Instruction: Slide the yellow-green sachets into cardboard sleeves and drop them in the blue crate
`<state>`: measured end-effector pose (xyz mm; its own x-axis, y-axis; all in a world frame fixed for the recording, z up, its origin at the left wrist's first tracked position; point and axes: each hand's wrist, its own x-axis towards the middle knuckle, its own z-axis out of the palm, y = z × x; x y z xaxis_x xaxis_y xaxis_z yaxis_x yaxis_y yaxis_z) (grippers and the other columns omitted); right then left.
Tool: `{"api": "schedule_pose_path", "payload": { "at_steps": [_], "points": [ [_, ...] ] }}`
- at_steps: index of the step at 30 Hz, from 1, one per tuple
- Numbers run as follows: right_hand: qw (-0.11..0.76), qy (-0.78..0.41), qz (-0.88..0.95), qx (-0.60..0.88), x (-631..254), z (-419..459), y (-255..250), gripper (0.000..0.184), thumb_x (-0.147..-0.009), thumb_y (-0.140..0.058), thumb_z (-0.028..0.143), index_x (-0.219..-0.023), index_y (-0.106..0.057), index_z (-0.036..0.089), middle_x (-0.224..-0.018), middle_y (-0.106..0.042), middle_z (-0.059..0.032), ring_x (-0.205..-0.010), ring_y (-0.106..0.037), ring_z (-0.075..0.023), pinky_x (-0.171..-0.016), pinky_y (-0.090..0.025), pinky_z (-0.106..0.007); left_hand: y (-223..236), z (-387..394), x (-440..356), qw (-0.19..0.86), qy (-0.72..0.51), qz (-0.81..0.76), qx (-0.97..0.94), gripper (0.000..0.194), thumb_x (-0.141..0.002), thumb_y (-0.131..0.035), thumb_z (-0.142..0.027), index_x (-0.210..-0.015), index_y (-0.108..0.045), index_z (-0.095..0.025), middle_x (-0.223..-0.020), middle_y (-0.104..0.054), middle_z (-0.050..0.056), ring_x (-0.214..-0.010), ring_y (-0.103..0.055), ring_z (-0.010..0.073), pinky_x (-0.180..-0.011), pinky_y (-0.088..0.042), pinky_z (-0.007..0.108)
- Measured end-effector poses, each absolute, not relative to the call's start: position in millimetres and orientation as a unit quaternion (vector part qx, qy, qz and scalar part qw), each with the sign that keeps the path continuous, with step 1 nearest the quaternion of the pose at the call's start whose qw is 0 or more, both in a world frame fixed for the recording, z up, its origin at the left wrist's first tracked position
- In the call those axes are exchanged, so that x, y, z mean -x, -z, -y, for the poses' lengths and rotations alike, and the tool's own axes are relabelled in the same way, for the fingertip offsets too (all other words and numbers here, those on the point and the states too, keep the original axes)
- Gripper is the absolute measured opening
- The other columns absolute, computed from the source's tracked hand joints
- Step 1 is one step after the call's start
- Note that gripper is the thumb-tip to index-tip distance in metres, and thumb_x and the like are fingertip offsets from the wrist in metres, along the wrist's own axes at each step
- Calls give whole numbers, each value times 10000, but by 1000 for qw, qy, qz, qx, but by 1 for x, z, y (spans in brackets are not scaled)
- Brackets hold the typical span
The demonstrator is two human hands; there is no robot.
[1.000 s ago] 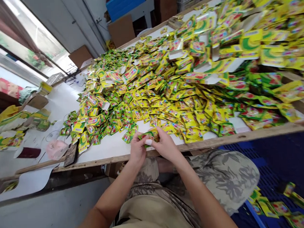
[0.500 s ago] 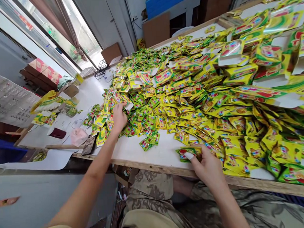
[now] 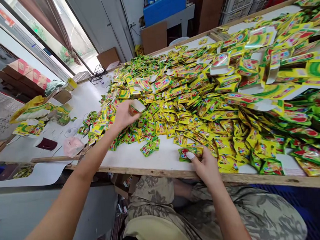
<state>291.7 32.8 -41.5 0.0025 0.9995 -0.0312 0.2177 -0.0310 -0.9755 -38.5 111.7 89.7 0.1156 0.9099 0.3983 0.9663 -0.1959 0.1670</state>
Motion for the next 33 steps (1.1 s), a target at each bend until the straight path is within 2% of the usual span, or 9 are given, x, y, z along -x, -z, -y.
{"api": "schedule_pose_path", "payload": {
  "at_steps": [2,4,9,13,19,23,26,30,33],
  "points": [
    [486,-484,492,535,-290,-34,33,382,-671,-698,495,-904,-558,226,-856,-646,-38,-787,-607,-211,-752,-518,-373,-74,-81,-6,-46,240,621,745,492,-743,-690,-447,-1124,-527,-183,-967,-659,72,-877,-634,248,-789,-471,344],
    [530,-484,467,516,-290,-33,19,370,-692,-700,474,-921,-547,226,-879,-641,-35,-810,-615,-199,-782,-522,-365,-50,-52,-49,-135,255,619,730,526,-719,-716,-458,-1130,-512,-202,-897,-657,42,-793,-636,228,-705,-466,312],
    [564,-349,561,495,-288,-32,-23,278,-785,-638,395,-972,-528,222,-930,-635,-45,-853,-623,-191,-783,-511,-320,0,-12,-113,-228,313,608,693,536,-721,-729,-426,-1143,-478,-213,-986,-661,65,-895,-647,249,-752,-473,323],
    [412,-210,726,509,-286,-38,-37,135,-860,-499,243,-986,-521,201,-954,-653,-89,-898,-625,-224,-794,-477,-329,6,-6,-128,-263,346,614,658,499,-722,-726,-375,-1117,-465,-218,-993,-650,59,-896,-646,237,-729,-474,312],
    [118,-127,826,537,-285,-44,-51,153,-844,-456,111,-967,-538,151,-918,-630,-127,-835,-606,-255,-652,-369,-305,5,-1,-130,-271,314,632,654,465,-705,-735,-361,-1064,-472,-229,-959,-651,34,-870,-641,231,-726,-465,318],
    [46,-102,857,503,-277,-50,-65,189,-854,-483,121,-1018,-574,142,-1002,-590,-137,-738,-576,-212,-591,-307,-291,9,-1,-132,-261,302,635,661,454,-723,-720,-353,-1077,-464,-227,-1002,-648,53,-930,-636,250,-749,-472,335],
    [75,-127,876,459,-274,-63,-68,228,-822,-477,81,-998,-603,154,-1018,-583,-125,-769,-576,-209,-606,-332,-284,12,-2,-134,-255,305,635,662,488,-738,-715,-356,-1114,-441,-210,-1035,-636,85,-971,-627,267,-772,-477,354],
    [199,-201,881,379,-276,-80,-55,317,-758,-499,44,-1025,-614,170,-984,-630,-91,-945,-591,-224,-768,-424,-286,16,-3,-134,-282,330,638,635,533,-734,-734,-373,-1126,-415,-204,-992,-621,73,-925,-620,254,-760,-474,352],
    [273,-232,866,350,-279,-84,-40,283,-796,-520,99,-1045,-620,187,-1005,-655,-84,-965,-601,-216,-827,-455,-302,17,-4,-130,-337,352,634,601,523,-717,-759,-370,-1093,-431,-215,-947,-602,36,-859,-605,224,-729,-464,331]
  ]
}}
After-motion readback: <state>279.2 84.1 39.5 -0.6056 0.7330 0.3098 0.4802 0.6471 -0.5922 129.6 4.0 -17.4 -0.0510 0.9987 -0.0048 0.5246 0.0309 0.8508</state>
